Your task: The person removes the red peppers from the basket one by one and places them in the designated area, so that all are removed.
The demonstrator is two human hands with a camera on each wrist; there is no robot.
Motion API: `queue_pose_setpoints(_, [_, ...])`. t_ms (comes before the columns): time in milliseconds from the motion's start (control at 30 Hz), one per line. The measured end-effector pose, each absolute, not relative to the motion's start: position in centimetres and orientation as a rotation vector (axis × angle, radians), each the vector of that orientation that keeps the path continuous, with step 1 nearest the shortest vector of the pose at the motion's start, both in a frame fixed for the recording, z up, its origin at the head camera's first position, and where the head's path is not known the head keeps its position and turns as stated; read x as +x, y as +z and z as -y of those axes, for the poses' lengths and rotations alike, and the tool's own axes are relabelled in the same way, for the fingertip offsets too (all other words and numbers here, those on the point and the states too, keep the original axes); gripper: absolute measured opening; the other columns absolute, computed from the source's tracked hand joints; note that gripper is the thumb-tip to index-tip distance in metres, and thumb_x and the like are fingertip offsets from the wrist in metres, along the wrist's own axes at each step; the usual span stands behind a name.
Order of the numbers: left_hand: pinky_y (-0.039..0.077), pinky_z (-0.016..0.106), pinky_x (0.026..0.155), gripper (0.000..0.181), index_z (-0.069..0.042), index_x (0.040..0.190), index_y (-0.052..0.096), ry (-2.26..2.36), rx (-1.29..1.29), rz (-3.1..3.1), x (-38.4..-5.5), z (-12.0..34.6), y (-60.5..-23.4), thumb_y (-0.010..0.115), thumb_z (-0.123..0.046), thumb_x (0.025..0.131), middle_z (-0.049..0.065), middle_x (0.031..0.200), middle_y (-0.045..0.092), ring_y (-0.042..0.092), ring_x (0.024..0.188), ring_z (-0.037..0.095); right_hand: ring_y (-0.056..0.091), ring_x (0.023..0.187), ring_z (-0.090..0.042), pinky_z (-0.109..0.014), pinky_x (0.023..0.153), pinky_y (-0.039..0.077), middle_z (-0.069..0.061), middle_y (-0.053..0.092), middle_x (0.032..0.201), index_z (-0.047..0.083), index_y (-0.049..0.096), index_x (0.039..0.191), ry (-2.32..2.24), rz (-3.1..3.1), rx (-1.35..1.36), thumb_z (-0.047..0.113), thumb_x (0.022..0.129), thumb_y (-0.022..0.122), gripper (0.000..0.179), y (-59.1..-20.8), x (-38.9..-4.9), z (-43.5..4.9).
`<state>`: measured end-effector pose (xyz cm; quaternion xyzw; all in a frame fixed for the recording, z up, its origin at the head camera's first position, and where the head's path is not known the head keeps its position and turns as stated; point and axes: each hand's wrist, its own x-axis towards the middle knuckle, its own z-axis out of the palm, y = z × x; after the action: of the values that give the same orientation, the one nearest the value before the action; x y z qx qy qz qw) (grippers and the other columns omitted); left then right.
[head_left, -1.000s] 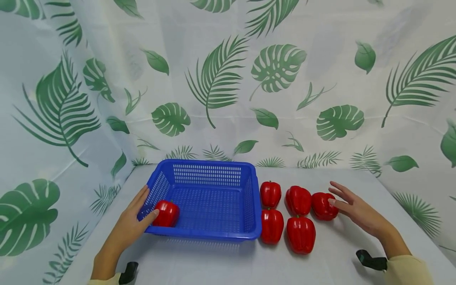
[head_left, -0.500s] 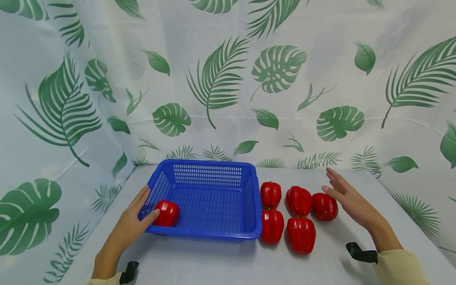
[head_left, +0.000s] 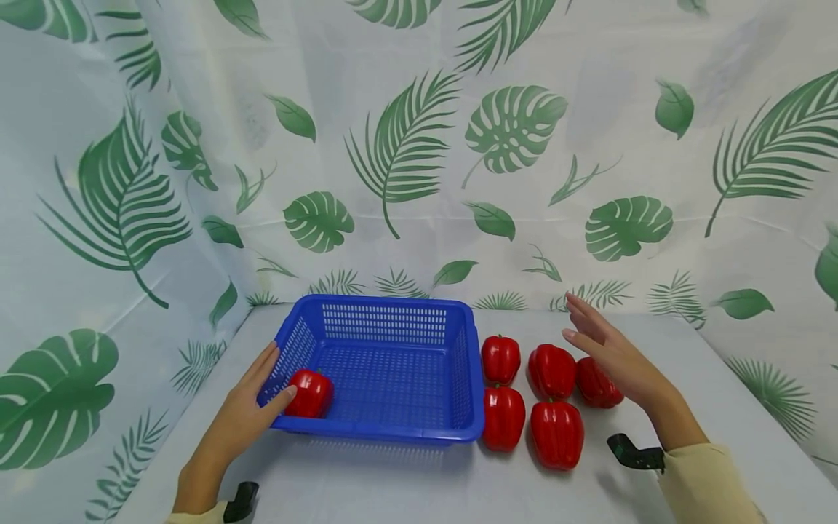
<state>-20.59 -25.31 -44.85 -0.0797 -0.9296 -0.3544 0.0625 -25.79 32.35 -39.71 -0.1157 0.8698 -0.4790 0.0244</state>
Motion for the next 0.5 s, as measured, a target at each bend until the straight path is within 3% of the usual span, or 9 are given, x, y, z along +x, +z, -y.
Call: queue_pose_setpoints(500, [0.034, 0.076, 0.109, 0.087, 0.0, 0.168, 0.026, -1.08, -0.223, 2.811, -20.6, 25.4, -45.0, 0.065, -0.044, 0.104, 0.023, 0.175, 0.02, 0.022, 0.156, 0.055, 0.031, 0.154, -0.051, -0.079, 0.112, 0.032, -0.021, 0.028, 0.173, 0.02, 0.018, 0.173, -1.553, -2.601, -0.462, 0.04, 0.108, 0.062, 0.082, -39.0, -26.7, -28.5])
